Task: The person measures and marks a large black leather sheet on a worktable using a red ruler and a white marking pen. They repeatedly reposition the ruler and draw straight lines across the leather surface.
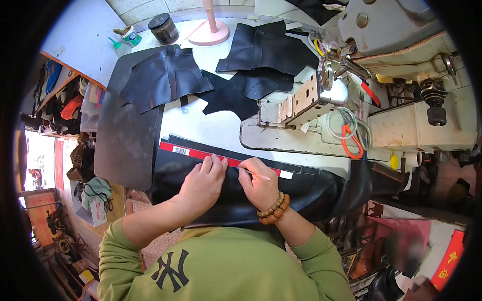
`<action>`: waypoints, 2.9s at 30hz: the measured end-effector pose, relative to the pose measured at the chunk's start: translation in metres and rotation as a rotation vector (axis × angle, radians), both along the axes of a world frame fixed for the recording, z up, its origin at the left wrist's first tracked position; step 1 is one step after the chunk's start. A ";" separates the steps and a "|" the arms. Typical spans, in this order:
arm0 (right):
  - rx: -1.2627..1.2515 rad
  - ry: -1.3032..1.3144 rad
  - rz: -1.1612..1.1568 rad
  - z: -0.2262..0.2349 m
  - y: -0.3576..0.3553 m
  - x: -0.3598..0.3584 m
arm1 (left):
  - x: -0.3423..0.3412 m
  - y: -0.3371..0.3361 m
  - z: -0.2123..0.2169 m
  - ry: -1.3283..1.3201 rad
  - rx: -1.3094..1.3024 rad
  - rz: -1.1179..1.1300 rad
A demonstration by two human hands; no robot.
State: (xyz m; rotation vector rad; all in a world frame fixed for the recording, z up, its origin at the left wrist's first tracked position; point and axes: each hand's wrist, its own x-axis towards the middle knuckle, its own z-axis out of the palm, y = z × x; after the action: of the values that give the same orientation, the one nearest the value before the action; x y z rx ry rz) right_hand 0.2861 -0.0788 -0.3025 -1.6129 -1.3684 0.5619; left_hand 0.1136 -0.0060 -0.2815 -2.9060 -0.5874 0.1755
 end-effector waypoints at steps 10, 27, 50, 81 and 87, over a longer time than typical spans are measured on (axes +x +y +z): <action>0.021 -0.009 -0.008 0.001 -0.002 0.004 | 0.008 -0.011 -0.003 0.031 0.116 -0.004; -0.107 0.071 -0.167 0.001 -0.039 0.038 | 0.029 -0.010 0.009 0.159 0.106 -0.018; -0.117 0.061 -0.223 -0.001 -0.059 0.058 | 0.056 -0.025 0.009 0.031 -0.055 -0.157; -0.081 -0.404 -0.166 -0.001 -0.087 0.078 | 0.041 -0.033 -0.017 -0.299 -0.422 0.130; -0.154 -0.452 -0.195 -0.001 -0.075 0.075 | 0.045 -0.036 -0.019 -0.320 -0.437 0.139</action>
State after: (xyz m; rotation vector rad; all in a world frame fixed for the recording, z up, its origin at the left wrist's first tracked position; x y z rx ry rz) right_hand 0.3609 -0.1537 -0.3040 -2.0601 -1.4914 0.1929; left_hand 0.1582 -0.0425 -0.3008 -3.3452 -0.9037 -0.1718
